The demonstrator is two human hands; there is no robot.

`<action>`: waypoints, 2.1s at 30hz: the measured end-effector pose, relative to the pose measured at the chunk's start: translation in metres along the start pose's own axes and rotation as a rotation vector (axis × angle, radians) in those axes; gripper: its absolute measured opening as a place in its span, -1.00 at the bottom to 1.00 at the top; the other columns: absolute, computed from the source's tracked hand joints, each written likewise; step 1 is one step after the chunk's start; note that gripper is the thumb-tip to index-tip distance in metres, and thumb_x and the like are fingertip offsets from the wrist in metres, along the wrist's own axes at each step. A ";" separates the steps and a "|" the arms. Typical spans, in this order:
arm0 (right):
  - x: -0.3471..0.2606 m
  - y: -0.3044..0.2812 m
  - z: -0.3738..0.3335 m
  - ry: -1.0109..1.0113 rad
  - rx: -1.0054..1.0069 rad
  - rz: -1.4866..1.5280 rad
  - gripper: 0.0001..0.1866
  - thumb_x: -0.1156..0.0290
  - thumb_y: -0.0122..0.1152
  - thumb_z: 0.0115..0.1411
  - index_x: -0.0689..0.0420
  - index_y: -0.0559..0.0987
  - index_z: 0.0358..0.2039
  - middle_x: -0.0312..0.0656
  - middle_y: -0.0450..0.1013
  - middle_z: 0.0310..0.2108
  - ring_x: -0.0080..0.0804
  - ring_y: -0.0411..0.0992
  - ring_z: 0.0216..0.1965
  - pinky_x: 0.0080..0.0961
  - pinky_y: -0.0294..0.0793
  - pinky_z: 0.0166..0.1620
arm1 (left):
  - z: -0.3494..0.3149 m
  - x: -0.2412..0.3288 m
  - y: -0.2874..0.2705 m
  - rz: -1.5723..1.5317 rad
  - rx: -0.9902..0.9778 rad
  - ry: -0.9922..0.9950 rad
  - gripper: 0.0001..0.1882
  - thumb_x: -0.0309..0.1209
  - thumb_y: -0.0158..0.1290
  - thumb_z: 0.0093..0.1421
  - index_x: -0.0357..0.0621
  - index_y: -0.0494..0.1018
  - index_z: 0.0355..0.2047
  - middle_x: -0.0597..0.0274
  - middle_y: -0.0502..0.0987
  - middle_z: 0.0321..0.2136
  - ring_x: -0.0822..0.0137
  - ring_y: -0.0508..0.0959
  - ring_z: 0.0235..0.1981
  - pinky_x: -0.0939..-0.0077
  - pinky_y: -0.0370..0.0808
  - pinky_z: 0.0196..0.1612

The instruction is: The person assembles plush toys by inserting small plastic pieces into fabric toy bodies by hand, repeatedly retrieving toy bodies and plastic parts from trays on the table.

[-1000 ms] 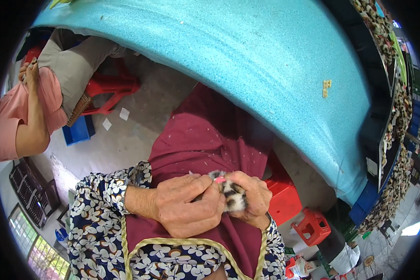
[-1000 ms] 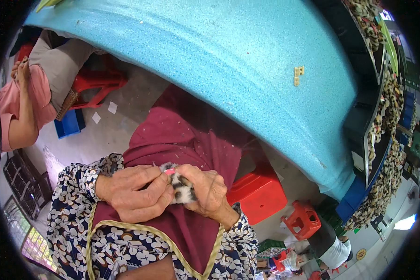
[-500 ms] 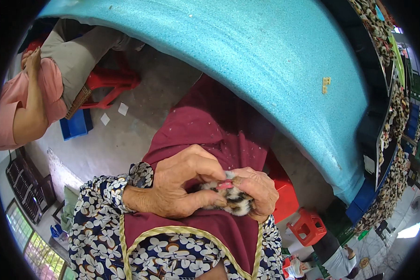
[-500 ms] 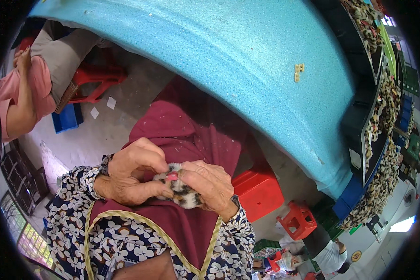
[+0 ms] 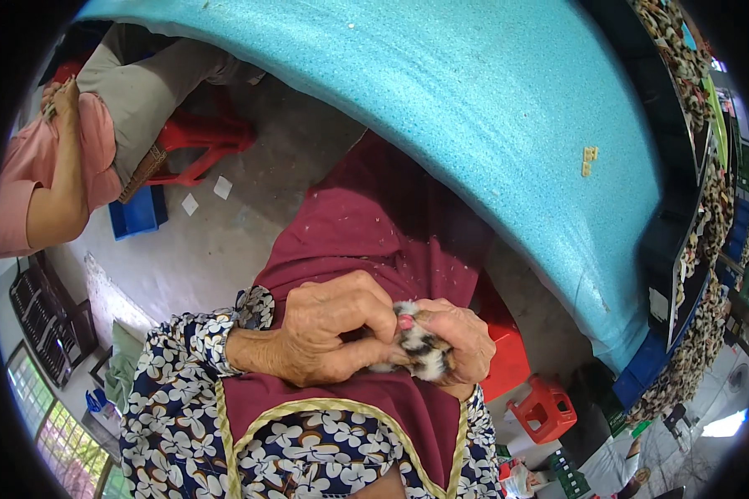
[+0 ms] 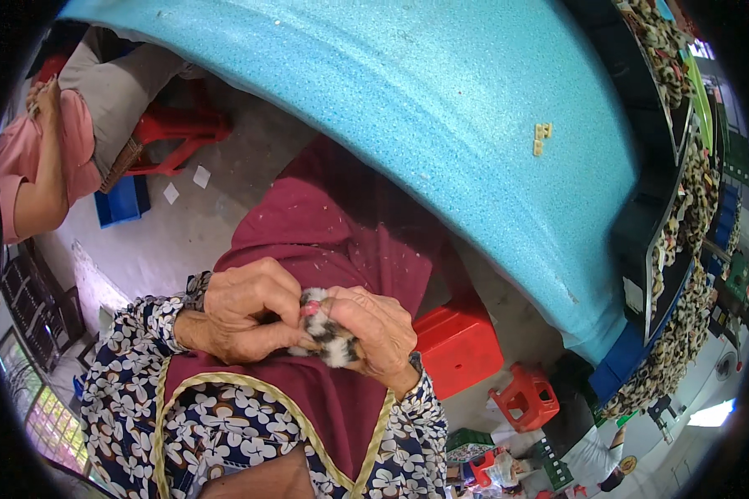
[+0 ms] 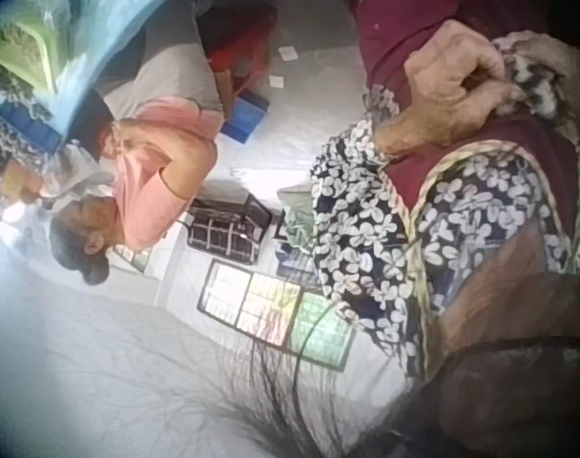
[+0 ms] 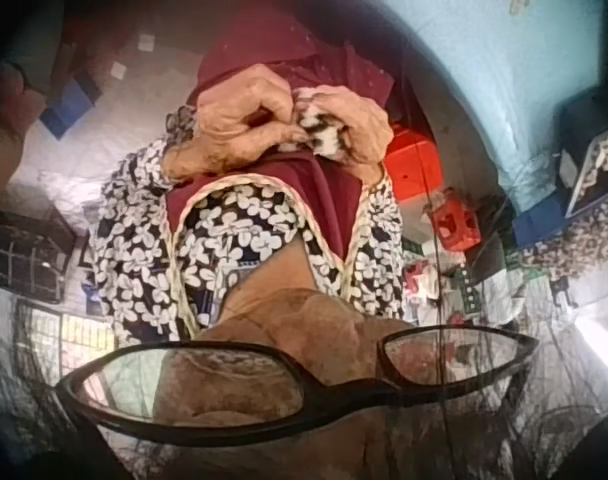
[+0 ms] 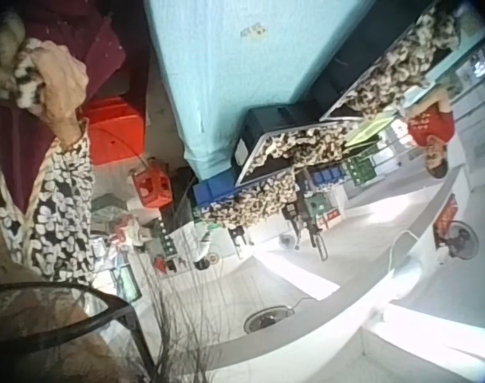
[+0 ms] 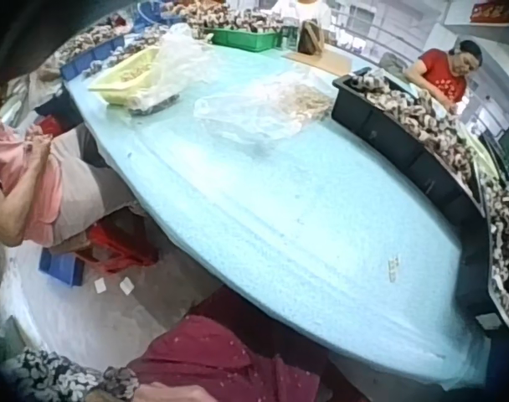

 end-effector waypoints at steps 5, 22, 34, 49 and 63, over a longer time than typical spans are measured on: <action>-0.003 -0.008 -0.003 0.004 0.034 -0.182 -0.55 0.35 0.40 -0.12 0.19 0.42 -0.24 -0.06 0.50 -0.39 -0.21 0.52 -0.42 -0.48 0.48 -0.38 | 0.005 0.005 -0.006 0.081 0.156 0.034 -0.65 -0.52 0.34 -0.25 -0.15 0.46 -0.40 0.22 0.47 -0.44 0.39 0.49 -0.52 0.57 0.45 -0.49; -0.001 -0.009 -0.004 0.020 0.092 -0.145 -0.52 0.45 0.42 -0.19 0.20 0.40 -0.24 -0.04 0.50 -0.39 -0.19 0.52 -0.40 -0.46 0.46 -0.39 | 0.001 0.014 -0.009 0.168 0.183 0.167 -0.58 -0.45 0.36 -0.27 -0.17 0.49 -0.33 0.18 0.46 -0.44 0.38 0.49 -0.47 0.59 0.45 -0.51; 0.005 -0.010 -0.009 0.048 0.169 -0.144 -0.49 0.41 0.44 -0.16 0.23 0.38 -0.22 -0.04 0.49 -0.40 -0.17 0.53 -0.36 -0.41 0.51 -0.29 | 0.009 0.002 0.004 0.093 0.059 0.081 -0.54 -0.36 0.30 -0.16 -0.20 0.43 -0.23 0.11 0.44 -0.32 0.25 0.52 -0.38 0.48 0.49 -0.36; -0.009 -0.014 -0.012 0.064 0.015 -0.132 -0.55 0.44 0.38 -0.12 0.29 0.42 -0.22 -0.11 0.49 -0.48 -0.31 0.50 -0.54 -0.52 0.49 -0.44 | -0.009 0.049 0.037 0.781 -0.198 0.536 -0.78 -0.38 0.04 -0.26 -0.26 0.41 -0.57 0.29 0.33 -0.66 0.46 0.35 -0.70 0.59 0.27 -0.72; -0.020 -0.022 -0.003 -0.084 0.245 -0.056 -0.60 0.51 0.37 -0.15 0.26 0.41 -0.28 0.03 0.47 -0.40 -0.12 0.51 -0.38 -0.35 0.51 -0.34 | 0.005 0.059 0.015 0.637 0.118 0.492 -0.56 -0.30 0.23 -0.12 -0.27 0.44 -0.24 0.14 0.43 -0.39 0.16 0.45 -0.43 0.37 0.43 -0.37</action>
Point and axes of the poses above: each hand's wrist, its own z-axis towards the middle knuckle, its own y-axis out of the palm, x = y × z, the point moved 9 cm from there along z, towards the middle knuckle
